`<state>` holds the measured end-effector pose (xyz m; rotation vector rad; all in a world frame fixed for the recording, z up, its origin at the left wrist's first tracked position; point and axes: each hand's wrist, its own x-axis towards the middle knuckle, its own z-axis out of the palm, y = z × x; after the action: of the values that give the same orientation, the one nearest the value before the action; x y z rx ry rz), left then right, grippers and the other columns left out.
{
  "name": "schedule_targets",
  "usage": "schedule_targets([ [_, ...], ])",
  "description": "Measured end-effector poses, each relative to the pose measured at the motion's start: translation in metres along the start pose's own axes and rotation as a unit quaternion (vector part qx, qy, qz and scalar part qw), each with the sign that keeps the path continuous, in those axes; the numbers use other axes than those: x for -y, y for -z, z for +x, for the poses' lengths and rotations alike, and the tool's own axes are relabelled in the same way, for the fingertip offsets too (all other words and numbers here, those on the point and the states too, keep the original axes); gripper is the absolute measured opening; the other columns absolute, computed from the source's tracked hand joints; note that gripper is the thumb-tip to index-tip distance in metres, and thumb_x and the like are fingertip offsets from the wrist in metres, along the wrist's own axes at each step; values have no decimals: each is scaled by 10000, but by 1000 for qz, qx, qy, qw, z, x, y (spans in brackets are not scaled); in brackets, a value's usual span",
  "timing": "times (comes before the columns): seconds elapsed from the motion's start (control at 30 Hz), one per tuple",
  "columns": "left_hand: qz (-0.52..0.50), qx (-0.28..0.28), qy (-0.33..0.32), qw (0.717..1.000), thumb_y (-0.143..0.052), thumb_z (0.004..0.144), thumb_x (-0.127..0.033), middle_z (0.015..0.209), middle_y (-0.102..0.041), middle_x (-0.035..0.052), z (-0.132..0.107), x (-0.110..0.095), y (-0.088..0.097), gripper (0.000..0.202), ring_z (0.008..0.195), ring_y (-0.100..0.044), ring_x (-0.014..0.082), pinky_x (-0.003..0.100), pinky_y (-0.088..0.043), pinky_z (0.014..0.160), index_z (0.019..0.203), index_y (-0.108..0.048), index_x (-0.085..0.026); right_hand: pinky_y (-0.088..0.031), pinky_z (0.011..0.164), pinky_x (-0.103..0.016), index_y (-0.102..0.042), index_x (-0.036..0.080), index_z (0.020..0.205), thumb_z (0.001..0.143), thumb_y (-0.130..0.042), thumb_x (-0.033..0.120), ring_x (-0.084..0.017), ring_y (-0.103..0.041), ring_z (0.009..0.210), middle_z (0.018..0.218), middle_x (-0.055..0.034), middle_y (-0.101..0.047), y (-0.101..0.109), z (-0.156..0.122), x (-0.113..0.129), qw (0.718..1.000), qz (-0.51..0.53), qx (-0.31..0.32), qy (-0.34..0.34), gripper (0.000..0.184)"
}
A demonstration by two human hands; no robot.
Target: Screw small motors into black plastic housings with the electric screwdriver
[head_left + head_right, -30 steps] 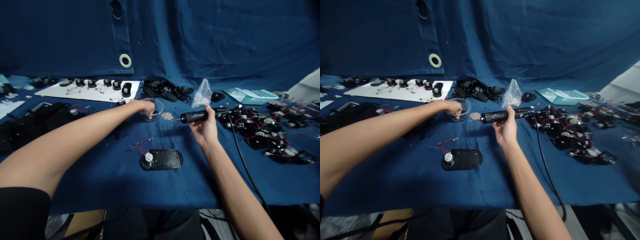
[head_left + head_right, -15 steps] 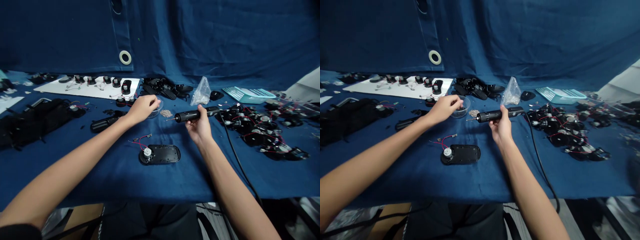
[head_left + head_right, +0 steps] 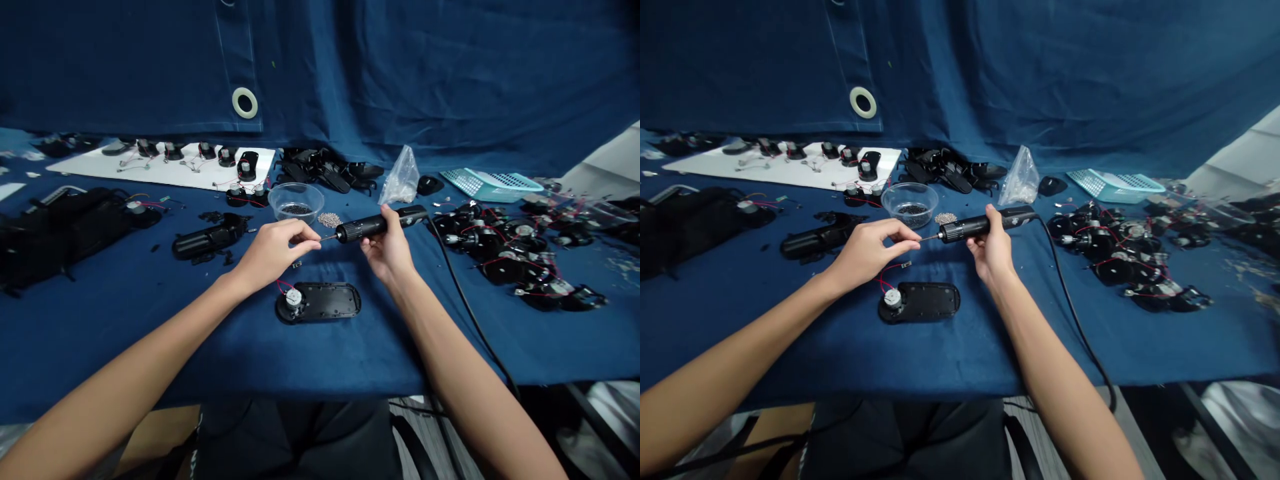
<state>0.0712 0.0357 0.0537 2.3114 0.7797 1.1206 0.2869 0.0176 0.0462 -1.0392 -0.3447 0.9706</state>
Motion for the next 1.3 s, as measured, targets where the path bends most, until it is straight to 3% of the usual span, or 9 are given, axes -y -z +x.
schedule_targets([
  [0.27, 58, 4, -6, 998, -683, 873, -269, 833, -701, -22, -3, 3, -3, 121, 771, -613, 119, 256, -443, 730, 796, -684, -175, -430, 385, -158, -513, 170, 754, 791, -706, 427, -78, -475, 479, 569, 26, -499, -1, -1, -3, 1000, -19, -8, -3, 325],
  [0.43, 136, 14, -56, 989, -636, 909, -313, 835, -693, -3, -5, 6, -5, 177, 807, -609, 148, 288, -446, 768, 813, -680, -171, -438, 385, -154, -503, 167, 734, 806, -691, 424, -76, -477, 474, 565, 22, -500, -1, -4, -2, 999, -32, -12, -9, 327],
  [0.7, 193, -8, -115, 974, -562, 955, -334, 823, -684, 19, -6, 9, -6, 244, 788, -596, 156, 301, -449, 779, 836, -671, -151, -445, 374, -144, -495, 168, 724, 827, -679, 414, -75, -492, 469, 560, 18, -512, -3, -4, -5, 999, -22, -6, -35, 324],
  [0.97, 179, -56, -117, 975, -595, 933, -297, 830, -683, 31, -9, 6, -8, 189, 790, -589, 161, 298, -453, 758, 836, -652, -145, -455, 381, -123, -490, 162, 728, 845, -668, 385, -64, -513, 472, 554, 27, -528, -6, -10, -4, 999, 0, -1, -54, 308],
  [1.13, 247, -58, -132, 958, -504, 984, -342, 838, -704, 52, -12, 2, -11, 284, 781, -601, 178, 322, -434, 763, 858, -668, -149, -444, 359, -114, -488, 162, 734, 854, -657, 414, -68, -519, 465, 552, 21, -522, -6, -9, -7, 996, -4, -14, -84, 326],
  [1.3, 336, -16, -142, 931, -411, 1018, -361, 793, -688, 63, -11, 2, -14, 366, 769, -597, 197, 344, -401, 713, 871, -680, -159, -451, 356, -107, -510, 160, 759, 851, -655, 451, -75, -542, 490, 590, 2, -539, -7, -10, -13, 994, -18, 8, -111, 338],
])
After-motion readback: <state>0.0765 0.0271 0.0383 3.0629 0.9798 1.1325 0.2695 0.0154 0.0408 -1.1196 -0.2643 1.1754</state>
